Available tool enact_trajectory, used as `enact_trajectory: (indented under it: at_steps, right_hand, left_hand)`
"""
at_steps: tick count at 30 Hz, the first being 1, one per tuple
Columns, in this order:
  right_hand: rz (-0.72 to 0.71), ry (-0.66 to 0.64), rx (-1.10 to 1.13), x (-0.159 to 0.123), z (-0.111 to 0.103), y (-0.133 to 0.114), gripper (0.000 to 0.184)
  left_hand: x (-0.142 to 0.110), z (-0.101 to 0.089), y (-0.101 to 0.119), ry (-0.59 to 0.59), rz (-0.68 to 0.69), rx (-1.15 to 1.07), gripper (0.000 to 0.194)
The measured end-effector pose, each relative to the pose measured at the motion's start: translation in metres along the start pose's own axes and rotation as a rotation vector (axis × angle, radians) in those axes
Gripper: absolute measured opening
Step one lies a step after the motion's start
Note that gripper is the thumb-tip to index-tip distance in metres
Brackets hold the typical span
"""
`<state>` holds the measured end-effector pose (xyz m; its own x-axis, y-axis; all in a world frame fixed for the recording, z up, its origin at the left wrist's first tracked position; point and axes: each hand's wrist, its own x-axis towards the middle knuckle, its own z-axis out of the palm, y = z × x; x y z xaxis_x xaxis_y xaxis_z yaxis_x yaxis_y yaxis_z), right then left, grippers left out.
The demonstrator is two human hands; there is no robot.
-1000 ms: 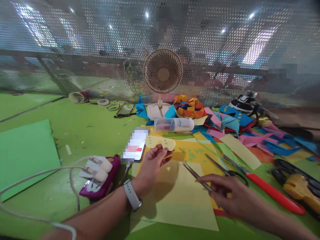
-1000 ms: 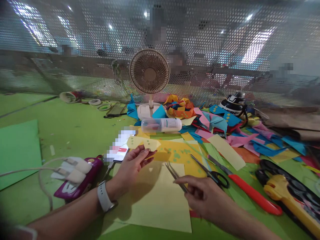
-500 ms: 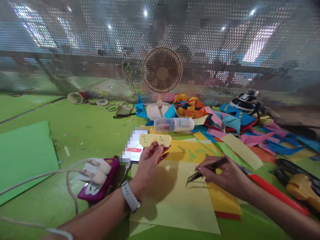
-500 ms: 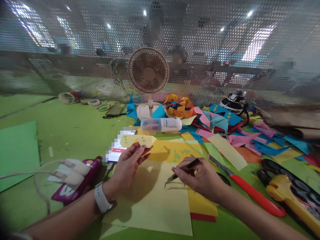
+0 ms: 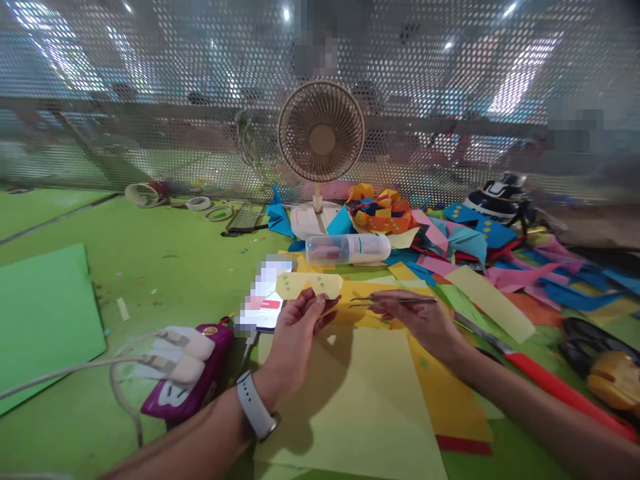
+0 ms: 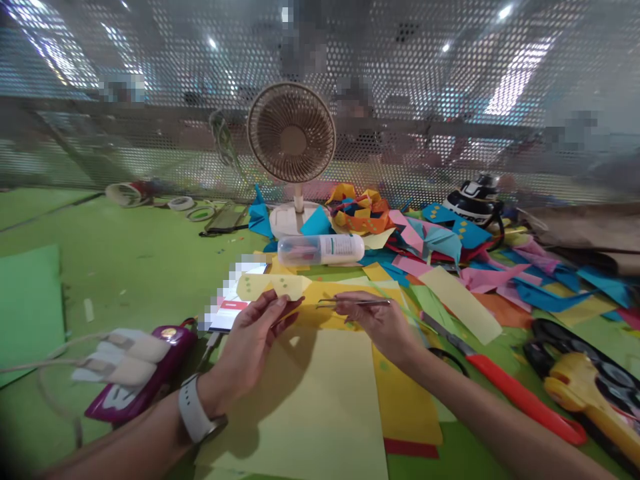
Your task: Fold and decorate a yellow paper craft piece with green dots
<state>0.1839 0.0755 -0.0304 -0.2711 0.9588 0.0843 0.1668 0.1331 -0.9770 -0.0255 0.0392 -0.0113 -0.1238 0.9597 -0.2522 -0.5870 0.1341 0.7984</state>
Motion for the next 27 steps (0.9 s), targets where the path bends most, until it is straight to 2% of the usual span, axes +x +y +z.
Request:
enact_trajectory:
  at_steps: [6,27]
  right_hand:
    - [0.014,-0.019,0.036,0.0007,0.0005,0.0037,0.034]
    - [0.038,0.084,0.172,0.0032,0.0078,0.0087,0.028]
  left_hand:
    - [-0.0004,-0.0002,-0.0010,0.008,-0.018,0.014,0.025]
    - [-0.0007,0.0003,0.0008,-0.004,-0.036,0.045,0.020]
